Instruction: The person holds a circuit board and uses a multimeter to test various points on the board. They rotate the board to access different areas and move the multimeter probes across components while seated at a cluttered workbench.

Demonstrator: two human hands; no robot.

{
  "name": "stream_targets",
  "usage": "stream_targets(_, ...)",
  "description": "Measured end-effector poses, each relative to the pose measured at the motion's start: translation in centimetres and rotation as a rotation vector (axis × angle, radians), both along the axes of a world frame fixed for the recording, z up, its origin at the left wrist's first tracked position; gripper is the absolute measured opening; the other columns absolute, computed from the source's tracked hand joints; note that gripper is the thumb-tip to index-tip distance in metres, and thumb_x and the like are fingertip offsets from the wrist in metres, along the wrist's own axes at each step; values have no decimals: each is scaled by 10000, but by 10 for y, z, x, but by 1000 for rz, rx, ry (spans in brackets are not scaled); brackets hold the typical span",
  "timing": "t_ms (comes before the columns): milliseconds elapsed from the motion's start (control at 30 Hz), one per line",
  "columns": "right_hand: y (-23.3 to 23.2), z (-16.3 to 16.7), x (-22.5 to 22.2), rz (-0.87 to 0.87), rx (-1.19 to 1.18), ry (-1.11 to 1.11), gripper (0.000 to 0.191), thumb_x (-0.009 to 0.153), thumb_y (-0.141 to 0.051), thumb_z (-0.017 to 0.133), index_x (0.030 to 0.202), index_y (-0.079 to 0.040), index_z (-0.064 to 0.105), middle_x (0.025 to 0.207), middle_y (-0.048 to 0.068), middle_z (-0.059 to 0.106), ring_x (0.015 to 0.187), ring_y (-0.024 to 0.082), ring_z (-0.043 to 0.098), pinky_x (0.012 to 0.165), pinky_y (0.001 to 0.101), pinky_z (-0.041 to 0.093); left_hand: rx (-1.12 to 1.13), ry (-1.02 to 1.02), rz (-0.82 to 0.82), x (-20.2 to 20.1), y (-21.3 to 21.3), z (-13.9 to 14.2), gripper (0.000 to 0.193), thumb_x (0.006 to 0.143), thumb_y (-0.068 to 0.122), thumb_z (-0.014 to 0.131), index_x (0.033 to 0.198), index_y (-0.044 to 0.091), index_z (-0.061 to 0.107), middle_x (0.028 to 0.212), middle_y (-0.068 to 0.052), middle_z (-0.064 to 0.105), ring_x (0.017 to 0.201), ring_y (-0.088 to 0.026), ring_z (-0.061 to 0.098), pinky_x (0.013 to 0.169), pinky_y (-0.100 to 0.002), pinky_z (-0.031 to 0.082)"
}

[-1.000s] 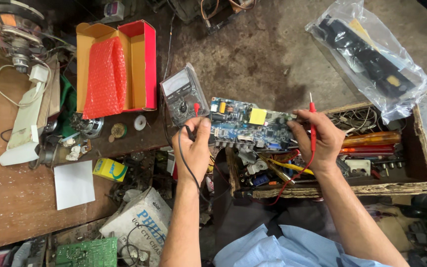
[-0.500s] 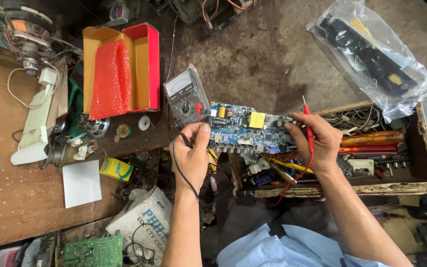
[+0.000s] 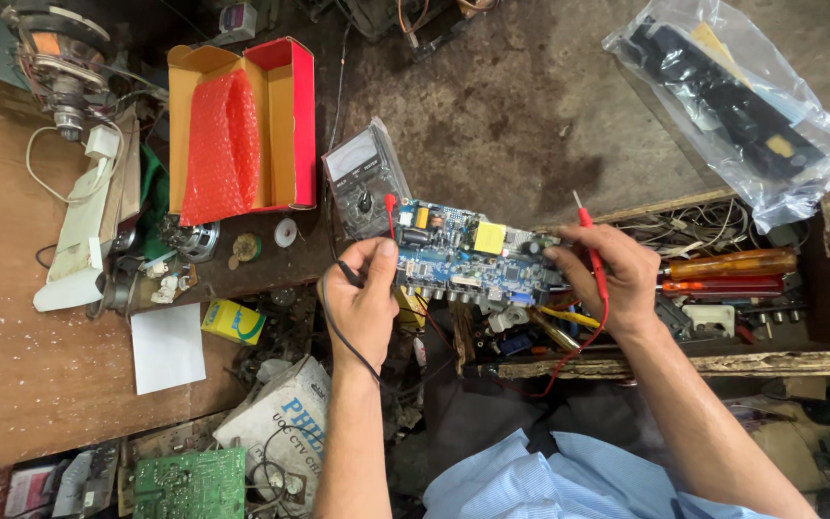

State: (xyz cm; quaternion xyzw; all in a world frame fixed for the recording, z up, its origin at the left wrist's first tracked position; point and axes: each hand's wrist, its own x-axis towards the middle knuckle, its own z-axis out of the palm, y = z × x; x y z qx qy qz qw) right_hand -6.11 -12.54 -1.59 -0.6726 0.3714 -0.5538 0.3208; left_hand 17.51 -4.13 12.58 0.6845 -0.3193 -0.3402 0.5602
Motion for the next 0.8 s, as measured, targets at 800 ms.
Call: stream_targets(800,18,11,13,370,12,33,217,810,-71,833,999,-39,732,881,102,735,758,216,720,671,308,564,-14,182,163,20,11,9,126,921,95,725,893,-27,709,678,-9,627,460,-32,470,364,-207,262)
